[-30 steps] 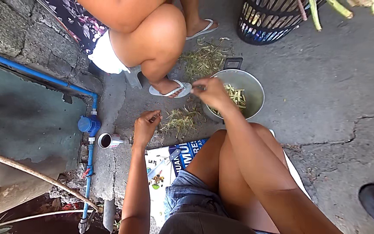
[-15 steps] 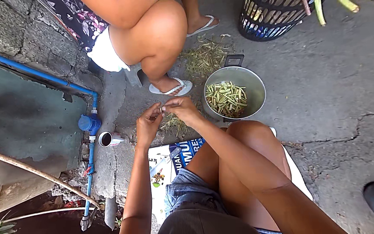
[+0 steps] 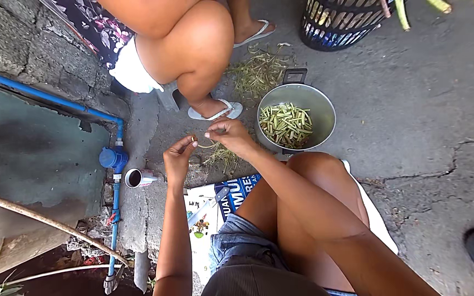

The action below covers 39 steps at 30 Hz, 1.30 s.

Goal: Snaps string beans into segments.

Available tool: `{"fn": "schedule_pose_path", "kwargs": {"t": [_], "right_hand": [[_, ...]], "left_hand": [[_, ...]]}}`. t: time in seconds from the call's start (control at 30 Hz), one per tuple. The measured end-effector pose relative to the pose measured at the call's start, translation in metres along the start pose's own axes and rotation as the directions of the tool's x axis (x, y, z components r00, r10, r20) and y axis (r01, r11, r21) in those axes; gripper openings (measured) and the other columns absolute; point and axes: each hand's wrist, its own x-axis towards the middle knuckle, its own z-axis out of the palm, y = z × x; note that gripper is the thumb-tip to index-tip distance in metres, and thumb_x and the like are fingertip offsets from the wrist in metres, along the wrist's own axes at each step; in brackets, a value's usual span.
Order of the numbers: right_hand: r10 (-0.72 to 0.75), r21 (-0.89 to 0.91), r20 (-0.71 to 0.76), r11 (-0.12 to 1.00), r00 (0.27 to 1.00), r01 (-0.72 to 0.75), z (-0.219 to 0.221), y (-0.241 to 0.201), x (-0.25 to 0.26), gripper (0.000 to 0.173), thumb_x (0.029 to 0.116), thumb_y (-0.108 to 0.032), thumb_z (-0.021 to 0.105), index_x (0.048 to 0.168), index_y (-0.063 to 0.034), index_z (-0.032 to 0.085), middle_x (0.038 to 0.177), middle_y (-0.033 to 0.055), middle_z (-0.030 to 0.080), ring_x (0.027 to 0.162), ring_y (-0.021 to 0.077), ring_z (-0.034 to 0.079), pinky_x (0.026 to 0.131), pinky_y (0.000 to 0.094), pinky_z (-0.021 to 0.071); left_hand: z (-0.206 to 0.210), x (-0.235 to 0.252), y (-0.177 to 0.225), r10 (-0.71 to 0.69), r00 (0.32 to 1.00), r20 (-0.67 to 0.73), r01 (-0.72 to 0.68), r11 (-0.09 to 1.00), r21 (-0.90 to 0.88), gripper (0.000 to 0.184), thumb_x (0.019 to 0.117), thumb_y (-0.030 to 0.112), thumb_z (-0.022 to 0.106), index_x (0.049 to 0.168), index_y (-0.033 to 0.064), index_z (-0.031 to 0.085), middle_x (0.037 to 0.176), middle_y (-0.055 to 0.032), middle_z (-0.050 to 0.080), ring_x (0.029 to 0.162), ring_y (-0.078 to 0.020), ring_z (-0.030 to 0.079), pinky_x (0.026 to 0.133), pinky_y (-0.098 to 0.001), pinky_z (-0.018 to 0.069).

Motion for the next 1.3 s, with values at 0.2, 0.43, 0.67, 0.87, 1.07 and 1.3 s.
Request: {"fn": "schedule_pose_path", "kwargs": {"t": [0.2,0.43,0.67,0.87,1.07,1.3], "right_hand": [[-0.182,-0.181,0.021,0.966,0.983,0.183,0.008,-0.001,-0.007,0.011,0.0908,-0.013,0.077,0.099,-0.0054,0.08,0.115,0.0153,0.065,0.11,0.0268,0.059,0.094,0.0458,0.0478],[-0.141,-0.248,0.124,0.954,0.982,0.168,0.002,-0.002,-0.003,0.01,0.0935,-0.011,0.073,0.096,-0.0043,0.079,0.116,0.0167,0.065,0.115,0.0295,0.057,0.101,0.0489,0.0436],[0.037,0.016,0.212,0.999,0.977,-0.041,-0.002,-0.006,-0.003,0.007,0.0946,-0.003,0.069,0.094,0.0027,0.073,0.12,0.0167,0.063,0.113,0.019,0.059,0.091,0.0322,0.0519],[0.115,0.163,0.171,0.976,0.979,-0.143,0.004,-0.007,-0.007,0.008,0.0946,-0.002,0.066,0.09,0.0012,0.072,0.119,0.0125,0.063,0.112,0.0161,0.057,0.093,0.0335,0.0481],[0.11,0.091,0.118,0.988,0.987,-0.121,0.009,0.0,-0.007,0.009,0.0943,-0.003,0.067,0.088,0.0019,0.071,0.117,0.0141,0.063,0.108,0.0186,0.057,0.09,0.0364,0.0479],[0.172,-0.231,0.117,0.963,0.978,-0.142,0.003,0.022,0.009,0.018,0.094,-0.012,0.067,0.091,0.004,0.074,0.119,0.0211,0.065,0.12,0.0346,0.055,0.102,0.0544,0.0408]], "left_hand": [[0.005,-0.003,0.006,0.038,0.999,0.033,-0.044,0.976,0.212,0.025,0.0912,0.002,0.074,0.116,0.0005,0.074,0.105,-0.007,0.077,0.089,-0.0044,0.072,0.084,-0.0236,0.058],[0.006,-0.004,0.012,0.073,0.995,0.061,-0.09,0.923,0.375,0.022,0.0909,0.006,0.077,0.112,0.0017,0.073,0.101,-0.008,0.077,0.089,-0.0105,0.074,0.084,-0.03,0.0591],[0.003,-0.004,0.011,0.117,0.99,0.077,-0.135,0.937,0.322,0.014,0.0902,0.003,0.076,0.105,0.0034,0.077,0.098,-0.0049,0.077,0.085,-0.0045,0.072,0.081,-0.0243,0.0591],[0.004,-0.006,0.008,0.164,0.984,0.071,-0.174,0.967,0.184,0.017,0.0884,-0.002,0.076,0.105,-0.0006,0.076,0.1,-0.0056,0.077,0.088,-0.0036,0.072,0.084,-0.0223,0.059],[0.004,-0.005,-0.003,0.195,0.98,0.038,-0.197,0.979,0.045,0.015,0.0911,-0.004,0.071,0.106,-0.0016,0.076,0.104,-0.0047,0.076,0.091,-0.0047,0.071,0.085,-0.0234,0.0589],[-0.019,0.001,-0.011,0.143,0.969,-0.201,-0.19,0.953,-0.237,0.017,0.0987,0.0,0.061,0.108,0.0041,0.075,0.101,-0.0013,0.076,0.087,-0.0081,0.07,0.079,-0.0247,0.0588]]}}
